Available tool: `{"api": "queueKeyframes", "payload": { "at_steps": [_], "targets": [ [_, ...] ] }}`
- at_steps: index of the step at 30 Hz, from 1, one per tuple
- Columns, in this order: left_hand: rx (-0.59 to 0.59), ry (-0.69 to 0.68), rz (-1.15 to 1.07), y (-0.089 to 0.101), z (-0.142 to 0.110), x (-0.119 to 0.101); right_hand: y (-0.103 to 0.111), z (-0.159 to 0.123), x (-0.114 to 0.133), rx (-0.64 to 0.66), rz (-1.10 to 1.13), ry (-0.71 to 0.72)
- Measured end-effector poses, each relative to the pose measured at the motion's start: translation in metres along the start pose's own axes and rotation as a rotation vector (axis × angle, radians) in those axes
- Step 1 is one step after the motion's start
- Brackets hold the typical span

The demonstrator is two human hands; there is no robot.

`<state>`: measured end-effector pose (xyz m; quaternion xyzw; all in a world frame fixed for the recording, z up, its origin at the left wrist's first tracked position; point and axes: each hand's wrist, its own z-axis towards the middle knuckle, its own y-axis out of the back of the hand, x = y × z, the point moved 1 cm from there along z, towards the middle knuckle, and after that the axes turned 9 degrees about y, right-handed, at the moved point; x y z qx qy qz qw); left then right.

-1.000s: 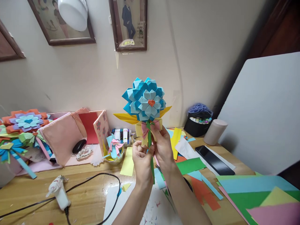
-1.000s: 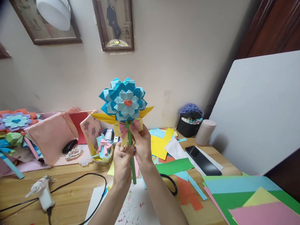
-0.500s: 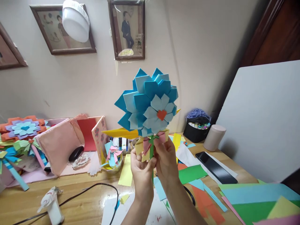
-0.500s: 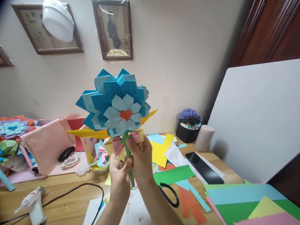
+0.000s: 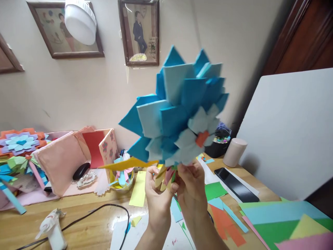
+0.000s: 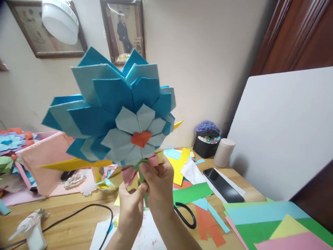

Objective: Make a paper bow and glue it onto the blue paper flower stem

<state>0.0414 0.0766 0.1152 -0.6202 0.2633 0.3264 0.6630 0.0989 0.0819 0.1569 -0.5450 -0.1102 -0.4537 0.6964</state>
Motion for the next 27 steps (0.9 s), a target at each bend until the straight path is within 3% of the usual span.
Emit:
{"api": "queueKeyframes", "payload": {
  "at_steps": [7, 11, 21, 27],
  "targets": [
    [-0.001, 0.175, -0.064, 0.002, 0.008, 0.001, 0.002, 0.021, -0.014, -0.018, -0.01, -0.224],
    [-0.028, 0.225, -0.126, 0.006, 0.015, 0.008, 0.008, 0.033, -0.026, 0.023, -0.016, -0.275],
    [-0.23, 0.364, -0.244, 0.015, 0.031, 0.014, 0.014, 0.052, -0.055, -0.01, 0.075, -0.205],
    [-0.248, 0.349, -0.257, 0.018, 0.036, 0.018, 0.019, 0.055, -0.063, 0.004, 0.079, -0.176]
  ]
}}
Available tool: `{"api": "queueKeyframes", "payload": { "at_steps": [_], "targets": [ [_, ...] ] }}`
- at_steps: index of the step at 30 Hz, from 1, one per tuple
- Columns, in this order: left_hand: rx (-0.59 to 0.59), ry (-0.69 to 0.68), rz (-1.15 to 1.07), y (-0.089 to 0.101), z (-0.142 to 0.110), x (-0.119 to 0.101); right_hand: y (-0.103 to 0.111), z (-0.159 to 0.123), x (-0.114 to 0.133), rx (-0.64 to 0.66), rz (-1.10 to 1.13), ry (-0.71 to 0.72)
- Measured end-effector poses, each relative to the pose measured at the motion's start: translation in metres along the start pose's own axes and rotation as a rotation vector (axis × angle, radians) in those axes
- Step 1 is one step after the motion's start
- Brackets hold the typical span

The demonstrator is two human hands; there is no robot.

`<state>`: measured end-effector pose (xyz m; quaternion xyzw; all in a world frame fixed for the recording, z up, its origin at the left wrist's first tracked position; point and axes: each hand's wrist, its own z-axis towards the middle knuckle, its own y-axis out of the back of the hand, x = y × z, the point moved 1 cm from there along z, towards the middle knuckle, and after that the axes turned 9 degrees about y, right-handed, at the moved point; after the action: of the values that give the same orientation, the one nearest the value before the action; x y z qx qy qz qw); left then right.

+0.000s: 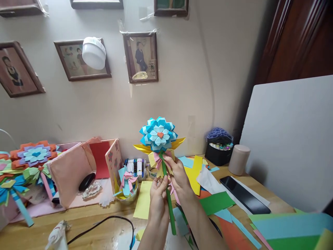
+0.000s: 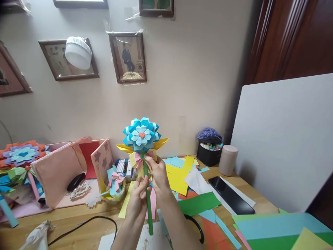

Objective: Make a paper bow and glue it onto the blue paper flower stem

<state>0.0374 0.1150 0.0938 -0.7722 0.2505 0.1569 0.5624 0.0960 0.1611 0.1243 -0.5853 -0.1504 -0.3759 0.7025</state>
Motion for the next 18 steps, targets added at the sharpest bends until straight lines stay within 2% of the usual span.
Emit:
{"api": "queueKeyframes", "payload": {
  "at_steps": [11, 15, 18],
  "targets": [
    [0.035, -0.011, 0.009, 0.005, 0.007, 0.0, -0.002, 0.001, 0.0, 0.011, -0.015, 0.015],
    [-0.014, -0.123, -0.004, 0.01, 0.0, -0.006, -0.006, -0.006, -0.003, 0.046, -0.038, -0.014],
    [-0.046, -0.191, -0.006, 0.018, -0.012, -0.013, -0.01, -0.018, -0.008, 0.012, -0.054, -0.036]
  ]
}}
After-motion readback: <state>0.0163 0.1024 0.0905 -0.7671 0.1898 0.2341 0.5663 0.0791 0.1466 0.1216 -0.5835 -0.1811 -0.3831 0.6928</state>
